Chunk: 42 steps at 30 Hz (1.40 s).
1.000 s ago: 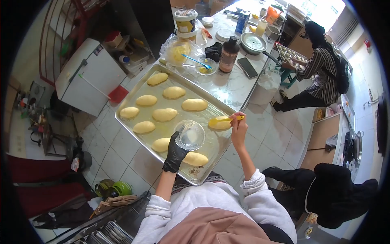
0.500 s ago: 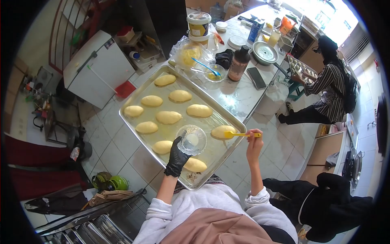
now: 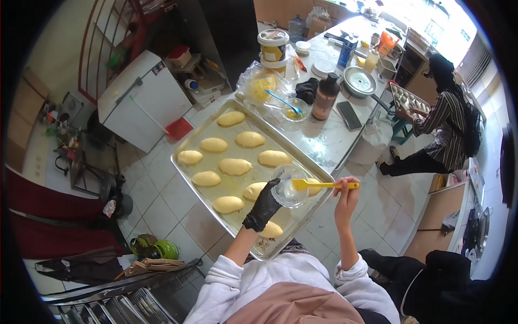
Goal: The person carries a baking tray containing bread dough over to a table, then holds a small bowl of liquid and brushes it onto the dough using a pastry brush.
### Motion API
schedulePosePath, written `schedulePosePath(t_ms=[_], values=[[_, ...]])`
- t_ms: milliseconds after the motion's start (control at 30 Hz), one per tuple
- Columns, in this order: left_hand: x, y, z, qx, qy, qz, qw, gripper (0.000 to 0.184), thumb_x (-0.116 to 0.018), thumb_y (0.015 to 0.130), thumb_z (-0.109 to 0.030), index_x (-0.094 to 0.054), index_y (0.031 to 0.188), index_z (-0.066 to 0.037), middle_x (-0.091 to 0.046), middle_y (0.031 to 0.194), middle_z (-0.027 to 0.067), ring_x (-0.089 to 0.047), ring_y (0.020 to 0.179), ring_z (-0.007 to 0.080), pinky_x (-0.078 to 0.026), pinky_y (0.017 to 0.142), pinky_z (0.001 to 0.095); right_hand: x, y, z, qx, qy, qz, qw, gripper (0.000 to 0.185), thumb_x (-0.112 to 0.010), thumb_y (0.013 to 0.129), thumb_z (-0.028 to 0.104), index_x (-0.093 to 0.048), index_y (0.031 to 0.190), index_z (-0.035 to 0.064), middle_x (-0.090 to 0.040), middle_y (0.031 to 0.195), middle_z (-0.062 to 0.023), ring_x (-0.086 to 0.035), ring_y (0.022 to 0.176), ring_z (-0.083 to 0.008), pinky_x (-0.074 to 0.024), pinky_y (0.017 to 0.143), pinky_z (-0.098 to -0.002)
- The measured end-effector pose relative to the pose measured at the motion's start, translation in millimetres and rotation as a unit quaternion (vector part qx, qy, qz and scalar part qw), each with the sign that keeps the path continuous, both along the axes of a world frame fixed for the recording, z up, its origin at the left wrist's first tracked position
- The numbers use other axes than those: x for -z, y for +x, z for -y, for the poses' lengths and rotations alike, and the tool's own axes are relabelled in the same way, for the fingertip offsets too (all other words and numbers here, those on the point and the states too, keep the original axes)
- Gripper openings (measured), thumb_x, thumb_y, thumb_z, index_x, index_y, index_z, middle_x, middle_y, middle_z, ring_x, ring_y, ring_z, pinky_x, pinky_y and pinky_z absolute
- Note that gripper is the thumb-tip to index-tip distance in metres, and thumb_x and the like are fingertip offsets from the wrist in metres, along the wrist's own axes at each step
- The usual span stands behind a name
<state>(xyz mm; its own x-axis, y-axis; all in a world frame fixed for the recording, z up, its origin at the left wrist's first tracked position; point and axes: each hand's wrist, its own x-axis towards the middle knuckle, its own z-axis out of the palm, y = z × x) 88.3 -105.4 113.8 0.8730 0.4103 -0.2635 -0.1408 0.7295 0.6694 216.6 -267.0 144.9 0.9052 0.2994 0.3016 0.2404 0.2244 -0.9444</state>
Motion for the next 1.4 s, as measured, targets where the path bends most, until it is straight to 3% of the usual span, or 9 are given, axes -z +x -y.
schedulePosePath(t_ms=[67,133,267,300,500,1067,1133,1267,1400], values=[[10,1,-3,0.038,0.103,0.068,0.992,0.043,-0.056,0.079,-0.002,-0.044,0.120,-0.002,-0.053,0.111,0.0106,-0.053,0.097,0.0169,-0.046,0.085,0.0306,0,9,7,0.013,0.005,-0.040,0.999,0.013,-0.042,0.093,0.016,-0.044,0.095,0.0032,-0.055,0.076,-0.0049,-0.045,0.059,-0.0064,-0.0380,0.053,-0.0187],[13,4,-8,-0.013,-0.277,0.048,0.960,0.039,-0.050,0.085,-0.013,-0.044,0.122,-0.003,-0.051,0.115,0.0128,-0.051,0.104,0.0229,-0.041,0.093,0.0376,10,19,13,0.067,0.099,-0.110,0.987,0.014,-0.043,0.093,0.017,-0.044,0.095,0.0035,-0.055,0.076,-0.0048,-0.045,0.059,-0.0065,-0.0383,0.053,-0.0188],[21,-12,-14,-0.056,-0.256,0.044,0.964,0.038,-0.048,0.086,-0.014,-0.043,0.123,-0.005,-0.048,0.118,0.0134,-0.048,0.108,0.0262,-0.041,0.094,0.0430,42,25,20,0.107,0.050,-0.074,0.990,0.015,-0.043,0.093,0.018,-0.044,0.095,0.0034,-0.055,0.075,-0.0047,-0.045,0.058,-0.0062,-0.0383,0.054,-0.0190],[34,-20,-11,-0.028,0.070,0.026,0.997,0.044,-0.048,0.086,-0.026,-0.041,0.125,-0.007,-0.045,0.122,0.0142,-0.044,0.113,0.0292,-0.036,0.095,0.0489,58,24,17,0.100,0.002,-0.042,0.994,0.016,-0.042,0.094,0.019,-0.044,0.095,0.0033,-0.054,0.073,-0.0046,-0.044,0.058,-0.0061,-0.0381,0.053,-0.0190],[39,-41,-13,-0.087,-0.231,-0.002,0.969,0.046,-0.049,0.085,-0.025,-0.040,0.126,-0.008,-0.047,0.121,0.0144,-0.045,0.113,0.0295,-0.036,0.095,0.0499,63,17,35,0.157,-0.044,-0.036,0.986,0.016,-0.042,0.094,0.019,-0.044,0.095,0.0030,-0.055,0.073,-0.0037,-0.045,0.057,-0.0061,-0.0376,0.052,-0.0186],[21,-44,-10,-0.072,-0.248,0.016,0.966,0.043,-0.046,0.086,-0.026,-0.042,0.123,-0.005,-0.046,0.120,0.0162,-0.046,0.112,0.0294,-0.037,0.094,0.0512,68,47,-14,0.163,0.008,-0.047,0.985,0.018,-0.044,0.093,0.022,-0.047,0.090,0.0044,-0.054,0.069,-0.0026,-0.046,0.058,-0.0051,-0.0366,0.049,-0.0198],[24,-45,-8,-0.034,0.021,-0.024,0.999,0.044,-0.047,0.085,-0.027,-0.042,0.122,-0.004,-0.046,0.121,0.0162,-0.046,0.112,0.0296,-0.037,0.094,0.0505,74,46,-23,0.142,-0.087,-0.052,0.985,0.018,-0.045,0.093,0.022,-0.047,0.090,0.0040,-0.055,0.067,-0.0024,-0.046,0.056,-0.0053,-0.0372,0.049,-0.0201],[-3,-46,-4,-0.070,-0.226,-0.011,0.972,0.046,-0.049,0.083,-0.027,-0.042,0.122,-0.005,-0.047,0.120,0.0155,-0.047,0.111,0.0301,-0.037,0.095,0.0496,82,62,9,0.215,-0.092,-0.019,0.972,0.019,-0.045,0.093,0.023,-0.047,0.089,0.0038,-0.056,0.066,-0.0021,-0.045,0.052,-0.0058,-0.0362,0.047,-0.0210],[16,-52,-9,-0.042,-0.227,-0.016,0.973,0.049,-0.049,0.081,-0.031,-0.042,0.124,-0.007,-0.045,0.123,0.0154,-0.044,0.114,0.0319,-0.035,0.095,0.0527,73,59,32,0.227,-0.044,-0.027,0.973,0.019,-0.045,0.093,0.023,-0.047,0.090,0.0042,-0.056,0.065,-0.0021,-0.042,0.051,-0.0061,-0.0351,0.046,-0.0205]])
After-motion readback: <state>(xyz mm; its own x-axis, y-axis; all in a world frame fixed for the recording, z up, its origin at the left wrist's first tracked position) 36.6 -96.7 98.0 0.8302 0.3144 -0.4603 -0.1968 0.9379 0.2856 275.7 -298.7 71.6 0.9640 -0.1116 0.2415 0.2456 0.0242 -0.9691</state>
